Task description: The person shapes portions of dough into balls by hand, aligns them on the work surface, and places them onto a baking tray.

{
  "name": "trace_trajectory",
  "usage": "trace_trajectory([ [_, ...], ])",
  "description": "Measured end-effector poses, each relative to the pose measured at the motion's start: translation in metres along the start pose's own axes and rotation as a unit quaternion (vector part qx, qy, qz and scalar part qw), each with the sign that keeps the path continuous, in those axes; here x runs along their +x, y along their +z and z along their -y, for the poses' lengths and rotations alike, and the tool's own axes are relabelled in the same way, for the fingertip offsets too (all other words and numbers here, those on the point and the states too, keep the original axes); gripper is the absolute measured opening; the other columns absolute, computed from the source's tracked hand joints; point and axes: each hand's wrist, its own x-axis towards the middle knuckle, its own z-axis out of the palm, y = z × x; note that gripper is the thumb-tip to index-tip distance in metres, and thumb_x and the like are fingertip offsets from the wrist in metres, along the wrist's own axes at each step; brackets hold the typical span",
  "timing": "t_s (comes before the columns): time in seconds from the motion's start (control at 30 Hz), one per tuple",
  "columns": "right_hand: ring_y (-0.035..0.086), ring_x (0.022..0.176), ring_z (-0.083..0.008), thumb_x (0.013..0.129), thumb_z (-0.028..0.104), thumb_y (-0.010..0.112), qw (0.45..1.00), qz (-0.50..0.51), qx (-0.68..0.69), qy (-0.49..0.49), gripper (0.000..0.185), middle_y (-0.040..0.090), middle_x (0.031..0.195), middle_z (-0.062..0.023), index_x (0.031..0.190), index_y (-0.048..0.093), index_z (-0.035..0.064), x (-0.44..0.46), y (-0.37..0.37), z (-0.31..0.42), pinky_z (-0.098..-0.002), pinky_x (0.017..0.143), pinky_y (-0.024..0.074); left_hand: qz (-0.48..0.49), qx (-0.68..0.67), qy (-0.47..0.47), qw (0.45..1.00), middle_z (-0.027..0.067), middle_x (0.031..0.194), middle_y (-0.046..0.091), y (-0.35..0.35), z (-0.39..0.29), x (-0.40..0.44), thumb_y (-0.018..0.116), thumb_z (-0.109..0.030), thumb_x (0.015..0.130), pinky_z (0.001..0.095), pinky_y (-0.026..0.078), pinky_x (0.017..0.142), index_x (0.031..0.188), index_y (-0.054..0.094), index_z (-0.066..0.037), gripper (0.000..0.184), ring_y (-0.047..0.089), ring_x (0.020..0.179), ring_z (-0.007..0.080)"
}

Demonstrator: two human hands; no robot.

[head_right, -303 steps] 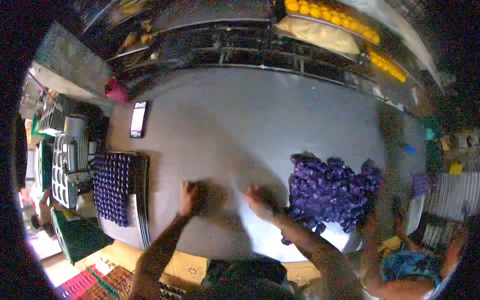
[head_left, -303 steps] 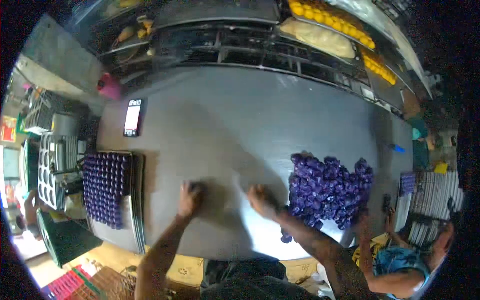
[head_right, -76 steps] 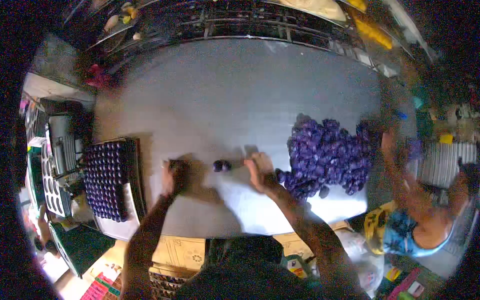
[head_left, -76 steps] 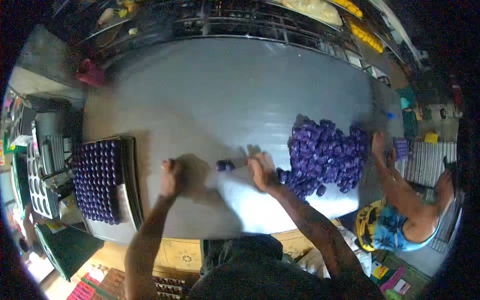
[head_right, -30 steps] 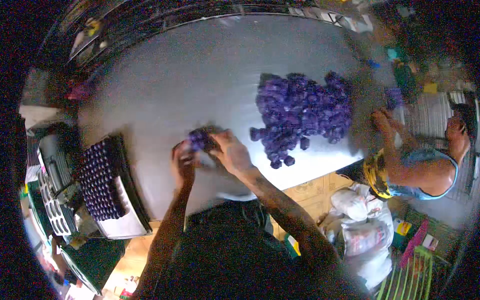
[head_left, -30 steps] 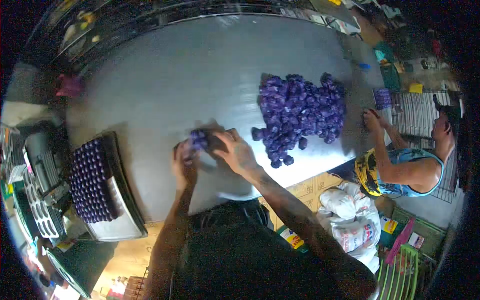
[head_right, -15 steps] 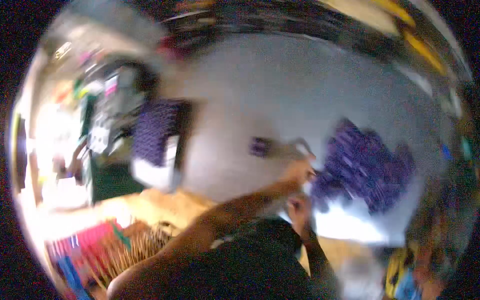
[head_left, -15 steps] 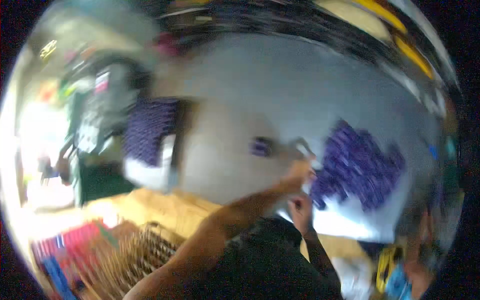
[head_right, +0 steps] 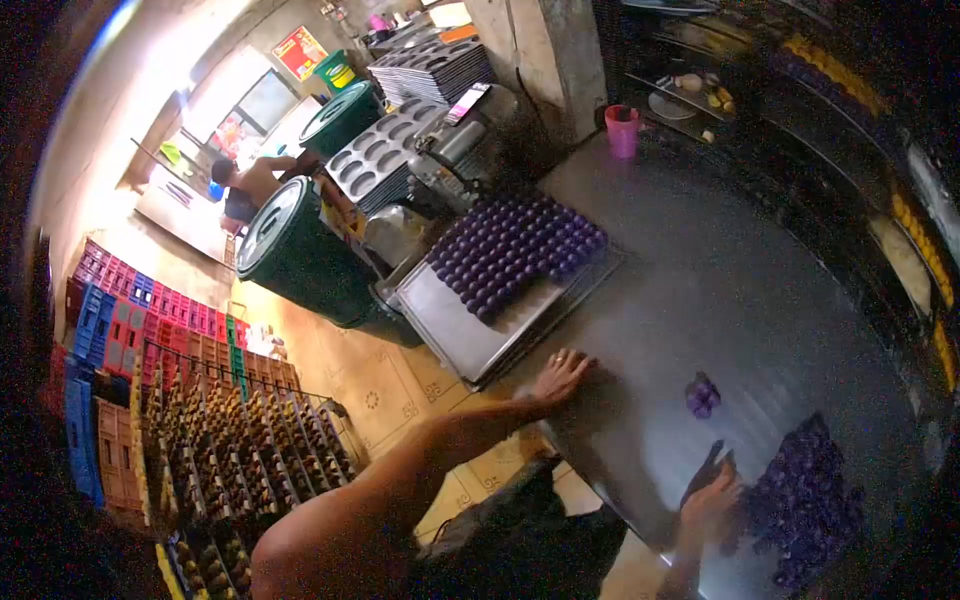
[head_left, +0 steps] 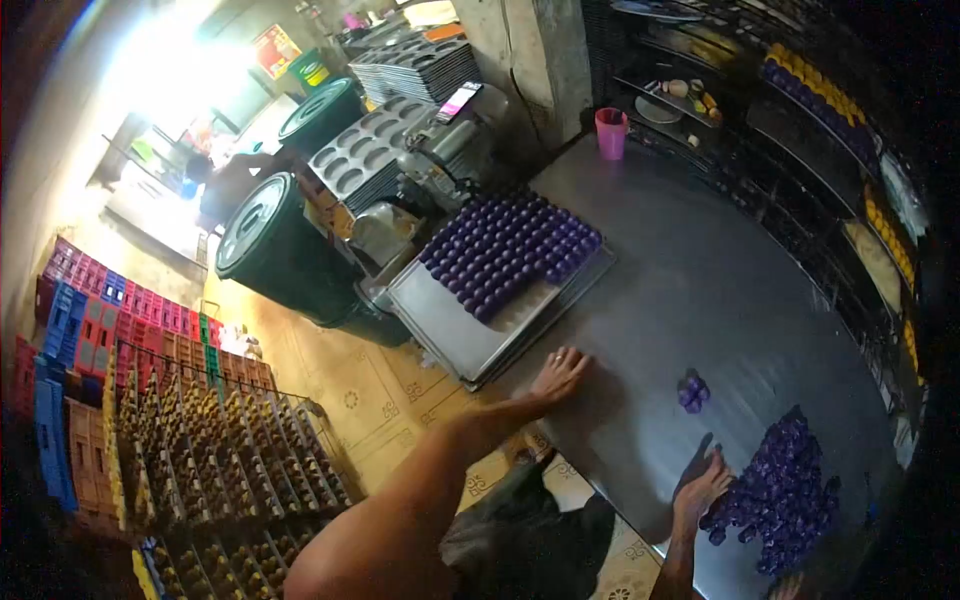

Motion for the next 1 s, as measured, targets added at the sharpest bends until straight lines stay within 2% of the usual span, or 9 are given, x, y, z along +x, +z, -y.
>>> trace_trajectory([
  [0.17, 0.057, 0.115, -0.0393, 0.097, 0.002, 0.049, 0.991, 0.007, 0.108, 0.082, 0.031, 0.058, 0.127, -0.0227, 0.128, 0.054, -0.0041, -0.023, 0.049, -0.032, -0.0462, 0.097, 0.046, 0.031, -0.071, -0.041, 0.996, 0.0233, 0.138, 0.045, 0.027, -0.028, 0.017, 0.054, -0.012, 0.098, 0.0553, 0.04, 0.107, 0.142, 0.045, -0.006, 0.045, 0.044, 0.13, 0.046],
  [0.27, 0.062, 0.112, -0.0389, 0.095, 0.003, 0.054, 0.979, 0.073, 0.149, 0.114, 0.028, 0.062, 0.121, -0.0233, 0.123, 0.057, -0.0003, -0.027, 0.069, -0.048, -0.0466, 0.094, 0.0486, 0.108, -0.097, 0.108, 0.984, 0.0239, 0.145, 0.042, 0.025, 0.005, 0.021, 0.052, -0.009, 0.098, 0.055, 0.037, 0.114, 0.142, 0.047, -0.01, 0.045, 0.042, 0.134, 0.0484],
  [0.4, 0.056, 0.114, -0.0368, 0.097, 0.003, 0.048, 0.996, 0.019, 0.047, 0.071, 0.034, 0.056, 0.125, -0.0241, 0.128, 0.052, -0.007, 0.056, 0.022, -0.026, -0.0438, 0.098, 0.045, 0.089, -0.122, 0.017, 0.988, 0.0251, 0.149, 0.04, 0.011, -0.029, 0.099, 0.049, -0.007, 0.099, 0.0562, 0.035, 0.117, 0.146, 0.046, -0.011, 0.048, 0.041, 0.136, 0.0493],
  [0.5, 0.057, 0.113, -0.0349, 0.097, 0.004, 0.049, 0.995, 0.011, 0.089, 0.031, 0.034, 0.057, 0.123, -0.0226, 0.129, 0.052, -0.0078, 0.043, 0.025, -0.002, -0.04, 0.099, 0.0457, 0.214, -0.136, 0.039, 0.967, 0.0249, 0.148, 0.039, 0.007, -0.04, 0.103, 0.049, -0.006, 0.099, 0.0559, 0.036, 0.117, 0.149, 0.045, -0.012, 0.05, 0.042, 0.136, 0.0472],
  [0.6, 0.057, 0.114, -0.0353, 0.098, 0.003, 0.048, 0.981, 0.017, 0.185, 0.052, 0.034, 0.057, 0.123, -0.0221, 0.13, 0.052, -0.0076, 0.057, 0.051, -0.04, -0.041, 0.1, 0.0455, 0.198, -0.069, 0.107, 0.972, 0.0243, 0.147, 0.04, -0.018, -0.011, 0.119, 0.047, -0.006, 0.1, 0.055, 0.037, 0.116, 0.15, 0.045, -0.013, 0.051, 0.042, 0.136, 0.0461],
  [0.67, 0.057, 0.113, -0.0356, 0.098, 0.003, 0.048, 0.991, 0.033, 0.125, 0.033, 0.032, 0.057, 0.122, -0.0216, 0.129, 0.053, -0.0069, 0.097, 0.049, -0.046, -0.0418, 0.101, 0.0457, 0.208, -0.048, 0.128, 0.969, 0.0239, 0.147, 0.04, -0.006, -0.02, 0.132, 0.047, -0.006, 0.1, 0.0545, 0.038, 0.116, 0.151, 0.045, -0.013, 0.051, 0.042, 0.136, 0.0456],
  [0.73, 0.057, 0.113, -0.036, 0.099, 0.003, 0.047, 0.997, 0.009, 0.081, 0.009, 0.03, 0.057, 0.121, -0.0211, 0.127, 0.054, -0.0062, 0.155, 0.044, -0.039, -0.0426, 0.101, 0.0459, 0.081, -0.067, 0.044, 0.994, 0.0246, 0.154, 0.036, 0.01, -0.039, 0.191, 0.046, -0.005, 0.1, 0.0537, 0.036, 0.118, 0.152, 0.047, -0.013, 0.052, 0.039, 0.141, 0.0461],
  [0.87, 0.057, 0.112, -0.0367, 0.1, 0.002, 0.047, 0.989, 0.052, 0.133, -0.043, 0.027, 0.058, 0.119, -0.0201, 0.125, 0.055, -0.0048, 0.126, 0.09, -0.06, -0.0443, 0.102, 0.0462, 0.134, -0.172, 0.016, 0.976, 0.0242, 0.159, 0.031, 0.065, -0.061, 0.171, 0.047, -0.003, 0.099, 0.0543, 0.033, 0.121, 0.154, 0.046, -0.015, 0.056, 0.033, 0.146, 0.0475],
  [1.0, 0.056, 0.114, -0.0371, 0.101, 0.001, 0.046, 0.971, 0.127, 0.188, -0.074, 0.027, 0.058, 0.12, -0.0198, 0.125, 0.055, -0.0038, 0.126, 0.105, -0.093, -0.0449, 0.103, 0.0462, 0.281, -0.079, 0.04, 0.956, 0.0248, 0.161, 0.03, -0.008, -0.041, 0.183, 0.047, -0.005, 0.1, 0.0558, 0.031, 0.122, 0.154, 0.046, -0.015, 0.054, 0.028, 0.148, 0.0483],
])
